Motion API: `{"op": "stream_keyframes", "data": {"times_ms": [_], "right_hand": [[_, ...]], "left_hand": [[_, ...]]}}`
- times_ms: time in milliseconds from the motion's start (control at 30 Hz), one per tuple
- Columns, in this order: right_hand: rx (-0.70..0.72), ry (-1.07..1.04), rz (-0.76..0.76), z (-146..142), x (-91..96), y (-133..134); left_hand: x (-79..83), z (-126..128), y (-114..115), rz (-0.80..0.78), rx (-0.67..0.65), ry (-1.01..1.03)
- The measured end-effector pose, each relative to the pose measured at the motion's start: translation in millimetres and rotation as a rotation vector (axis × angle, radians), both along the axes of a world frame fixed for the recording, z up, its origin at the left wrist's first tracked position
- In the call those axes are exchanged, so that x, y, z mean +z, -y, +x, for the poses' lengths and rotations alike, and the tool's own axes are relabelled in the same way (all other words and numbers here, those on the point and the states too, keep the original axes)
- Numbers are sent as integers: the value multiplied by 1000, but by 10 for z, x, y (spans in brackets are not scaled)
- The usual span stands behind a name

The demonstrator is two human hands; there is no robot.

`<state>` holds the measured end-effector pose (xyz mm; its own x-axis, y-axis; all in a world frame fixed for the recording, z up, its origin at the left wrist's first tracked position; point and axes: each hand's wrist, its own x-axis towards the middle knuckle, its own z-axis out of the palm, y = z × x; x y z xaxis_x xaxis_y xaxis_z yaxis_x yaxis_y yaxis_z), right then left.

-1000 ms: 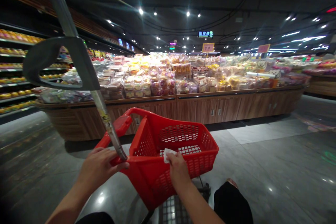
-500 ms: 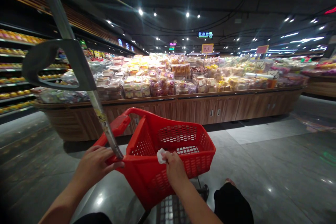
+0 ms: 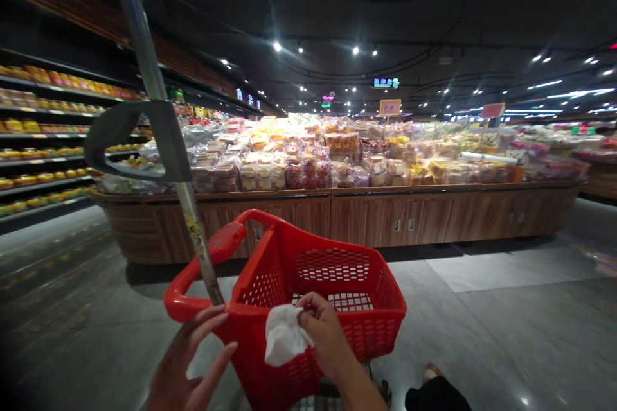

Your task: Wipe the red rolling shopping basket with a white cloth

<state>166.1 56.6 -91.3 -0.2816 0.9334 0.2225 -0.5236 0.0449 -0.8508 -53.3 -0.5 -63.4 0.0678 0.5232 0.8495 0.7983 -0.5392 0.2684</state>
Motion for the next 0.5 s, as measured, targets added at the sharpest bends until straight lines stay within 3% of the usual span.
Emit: {"op": "stream_keyframes", "data": {"times_ms": [133, 200, 267, 367, 500], "right_hand": [[112, 106, 122, -109, 40, 200], [142, 238, 178, -87, 71, 259], [104, 452, 279, -22, 110, 279], [-189, 786, 523, 85, 188, 247], [-613, 997, 799, 120, 322, 142]], "left_hand": [[-22, 407, 60, -536, -321, 173], [11, 487, 43, -727, -377, 211], [30, 493, 39, -827, -352, 242], [2, 441, 64, -902, -350, 267], [-80, 402, 96, -965, -382, 271]]}}
